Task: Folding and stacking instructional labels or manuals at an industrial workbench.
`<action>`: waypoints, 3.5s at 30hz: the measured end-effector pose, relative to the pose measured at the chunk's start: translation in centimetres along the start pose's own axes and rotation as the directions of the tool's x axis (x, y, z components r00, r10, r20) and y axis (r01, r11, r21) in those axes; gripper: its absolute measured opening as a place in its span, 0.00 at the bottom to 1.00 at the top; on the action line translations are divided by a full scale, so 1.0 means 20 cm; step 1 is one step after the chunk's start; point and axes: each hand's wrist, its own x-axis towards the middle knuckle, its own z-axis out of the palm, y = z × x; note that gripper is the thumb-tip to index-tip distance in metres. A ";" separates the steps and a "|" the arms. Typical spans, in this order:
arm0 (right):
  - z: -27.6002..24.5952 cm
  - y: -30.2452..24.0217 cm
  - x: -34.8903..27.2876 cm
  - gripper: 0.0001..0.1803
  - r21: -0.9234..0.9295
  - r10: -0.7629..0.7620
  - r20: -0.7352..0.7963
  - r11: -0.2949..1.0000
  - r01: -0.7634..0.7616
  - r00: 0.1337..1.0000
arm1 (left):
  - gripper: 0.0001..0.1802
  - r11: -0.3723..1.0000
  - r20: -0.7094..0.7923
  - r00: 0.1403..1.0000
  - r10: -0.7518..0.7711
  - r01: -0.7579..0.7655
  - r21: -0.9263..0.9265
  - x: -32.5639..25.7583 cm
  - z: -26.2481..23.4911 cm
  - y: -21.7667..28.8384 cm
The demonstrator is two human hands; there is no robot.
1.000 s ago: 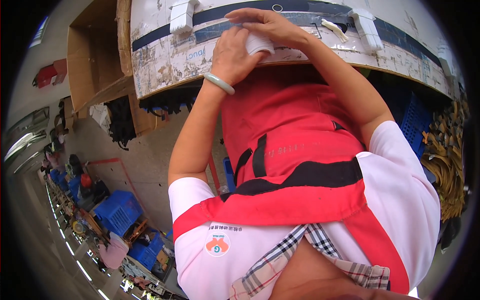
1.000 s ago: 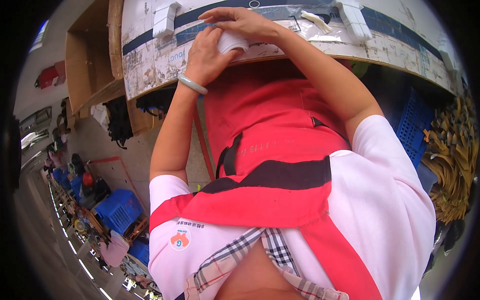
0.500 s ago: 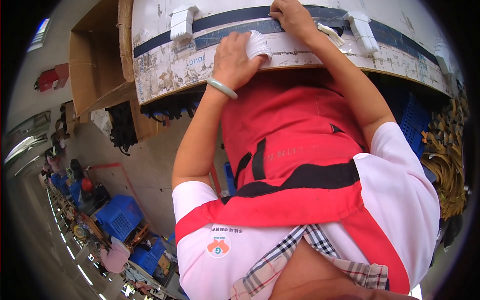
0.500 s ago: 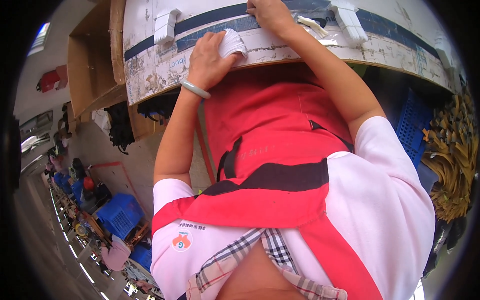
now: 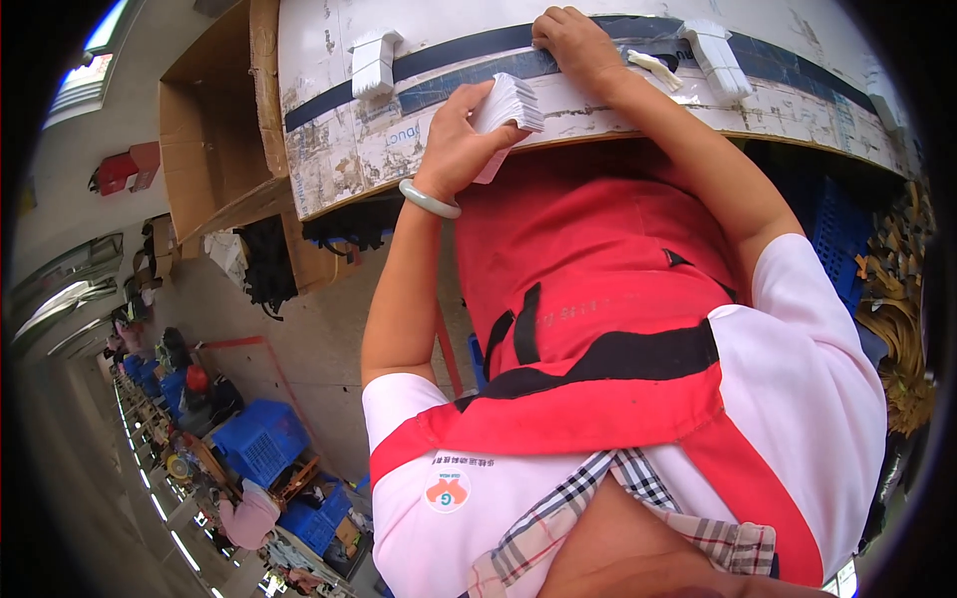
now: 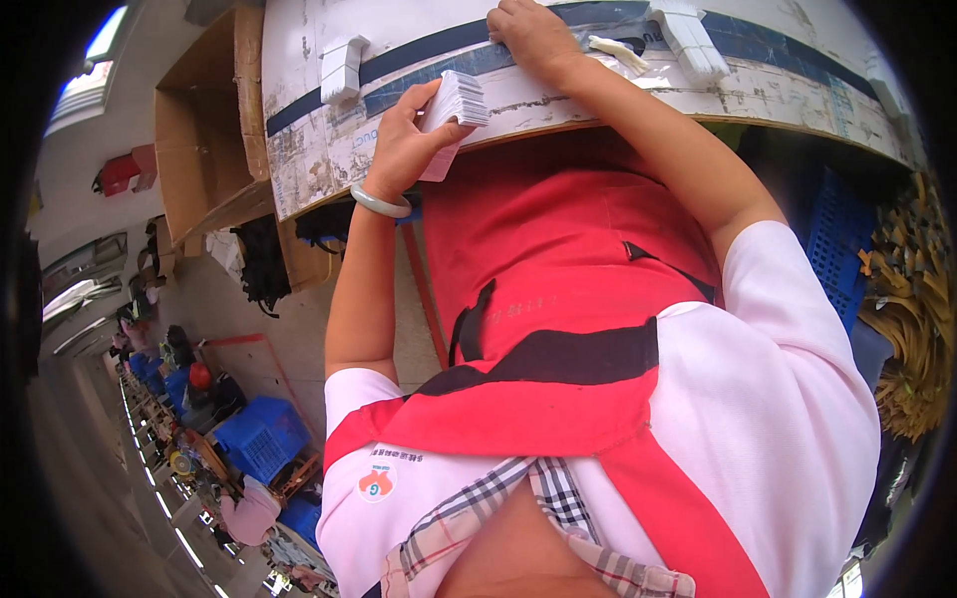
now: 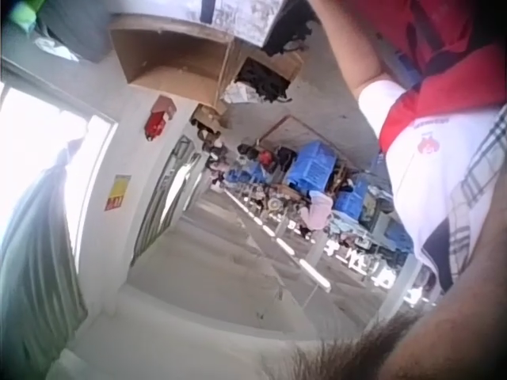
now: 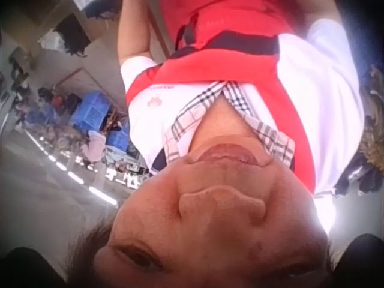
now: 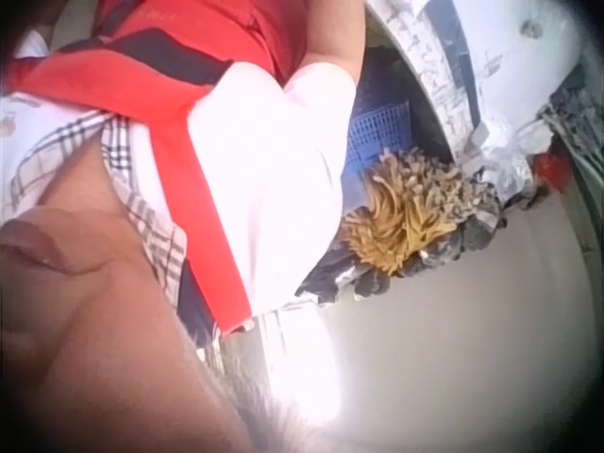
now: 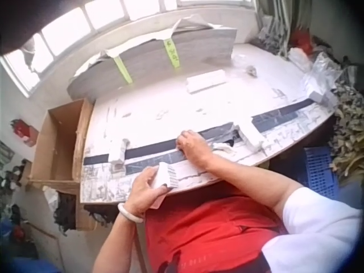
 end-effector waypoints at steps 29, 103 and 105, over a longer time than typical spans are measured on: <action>-0.17 -0.25 -0.12 0.10 0.767 0.377 0.442 0.310 -0.561 0.814 | 0.33 0.936 -0.079 0.987 0.143 -0.109 0.334 -0.01 0.01 -0.03; 0.13 -0.52 -0.04 0.16 0.935 0.646 0.344 -0.299 -0.189 0.681 | 0.34 0.776 -0.067 0.973 0.223 -0.136 0.616 0.02 0.05 -0.13; 0.16 -0.46 -0.07 0.16 0.921 0.625 0.368 -0.348 -0.176 0.688 | 0.34 0.778 -0.062 0.972 0.229 -0.145 0.611 0.02 0.07 -0.10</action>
